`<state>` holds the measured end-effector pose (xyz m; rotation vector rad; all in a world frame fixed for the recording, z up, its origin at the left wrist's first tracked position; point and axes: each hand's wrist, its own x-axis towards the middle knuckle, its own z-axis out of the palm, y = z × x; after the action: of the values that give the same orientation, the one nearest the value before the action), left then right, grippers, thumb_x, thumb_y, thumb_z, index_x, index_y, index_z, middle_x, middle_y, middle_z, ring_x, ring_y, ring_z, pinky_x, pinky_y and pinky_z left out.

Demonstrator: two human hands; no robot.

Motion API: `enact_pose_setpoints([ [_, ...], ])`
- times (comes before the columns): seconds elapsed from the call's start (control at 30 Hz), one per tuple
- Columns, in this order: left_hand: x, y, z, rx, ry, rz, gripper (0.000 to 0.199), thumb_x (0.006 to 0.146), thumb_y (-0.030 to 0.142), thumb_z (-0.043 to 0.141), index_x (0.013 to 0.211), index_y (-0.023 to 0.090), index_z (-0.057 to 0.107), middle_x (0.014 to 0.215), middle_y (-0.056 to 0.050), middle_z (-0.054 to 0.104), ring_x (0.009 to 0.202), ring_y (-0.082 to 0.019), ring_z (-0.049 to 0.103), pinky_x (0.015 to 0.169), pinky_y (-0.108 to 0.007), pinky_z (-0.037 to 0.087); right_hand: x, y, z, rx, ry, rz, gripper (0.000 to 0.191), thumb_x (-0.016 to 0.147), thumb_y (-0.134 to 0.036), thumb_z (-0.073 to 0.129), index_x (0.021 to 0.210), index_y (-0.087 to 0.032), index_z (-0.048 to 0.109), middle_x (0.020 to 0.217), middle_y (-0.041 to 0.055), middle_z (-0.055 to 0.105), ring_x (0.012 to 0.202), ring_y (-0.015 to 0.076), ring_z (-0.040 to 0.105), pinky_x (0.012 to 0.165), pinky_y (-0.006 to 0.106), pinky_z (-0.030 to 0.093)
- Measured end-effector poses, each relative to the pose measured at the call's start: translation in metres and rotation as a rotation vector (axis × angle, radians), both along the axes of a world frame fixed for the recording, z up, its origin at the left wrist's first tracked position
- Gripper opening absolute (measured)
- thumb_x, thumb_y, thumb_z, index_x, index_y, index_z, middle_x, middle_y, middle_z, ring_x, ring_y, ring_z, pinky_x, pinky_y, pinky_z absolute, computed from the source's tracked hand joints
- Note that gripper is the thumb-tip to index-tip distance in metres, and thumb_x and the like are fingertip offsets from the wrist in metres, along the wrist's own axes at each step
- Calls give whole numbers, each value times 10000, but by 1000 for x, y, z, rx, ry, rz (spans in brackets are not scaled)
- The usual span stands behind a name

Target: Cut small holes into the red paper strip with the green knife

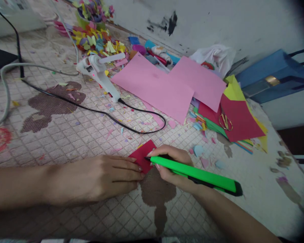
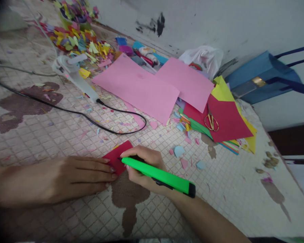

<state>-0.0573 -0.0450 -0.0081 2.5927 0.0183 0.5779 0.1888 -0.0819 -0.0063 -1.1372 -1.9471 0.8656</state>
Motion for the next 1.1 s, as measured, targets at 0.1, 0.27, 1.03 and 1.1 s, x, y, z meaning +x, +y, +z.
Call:
enact_pose_setpoints([
  [0.1, 0, 0, -1, 12, 9, -6, 405, 1053, 111, 287, 1152, 91, 680, 1217, -124, 705, 1233, -174, 611, 1122, -286, 453, -1, 1, 4, 2, -29, 44, 226, 813, -94, 585, 979, -197, 700, 840, 36, 740, 730, 146, 702, 650, 257, 538],
  [0.27, 1, 1, 3, 18, 6, 2, 407, 1049, 99, 294, 1126, 76, 693, 1202, -134, 710, 1209, -178, 629, 1106, -291, 473, 1, 1, 1, -60, 19, 58, 222, 832, -109, 593, 997, -207, 704, 874, 34, 735, 763, 146, 693, 685, 267, 549],
  [1.03, 0, 0, 7, 87, 41, 16, 433, 1058, 109, 256, 1170, 100, 674, 1216, -111, 708, 1179, -154, 646, 1088, -260, 472, 6, 2, 0, -130, 178, 51, 250, 874, -156, 592, 1084, -235, 702, 978, 42, 742, 891, 175, 690, 770, 307, 557],
  [1.1, -1, 0, 6, 78, 28, 18, 426, 1058, 111, 264, 1170, 105, 675, 1219, -111, 706, 1182, -154, 644, 1092, -268, 471, 6, 3, -1, -130, 178, 49, 241, 875, -166, 598, 1082, -234, 701, 981, 43, 745, 887, 176, 693, 771, 307, 562],
])
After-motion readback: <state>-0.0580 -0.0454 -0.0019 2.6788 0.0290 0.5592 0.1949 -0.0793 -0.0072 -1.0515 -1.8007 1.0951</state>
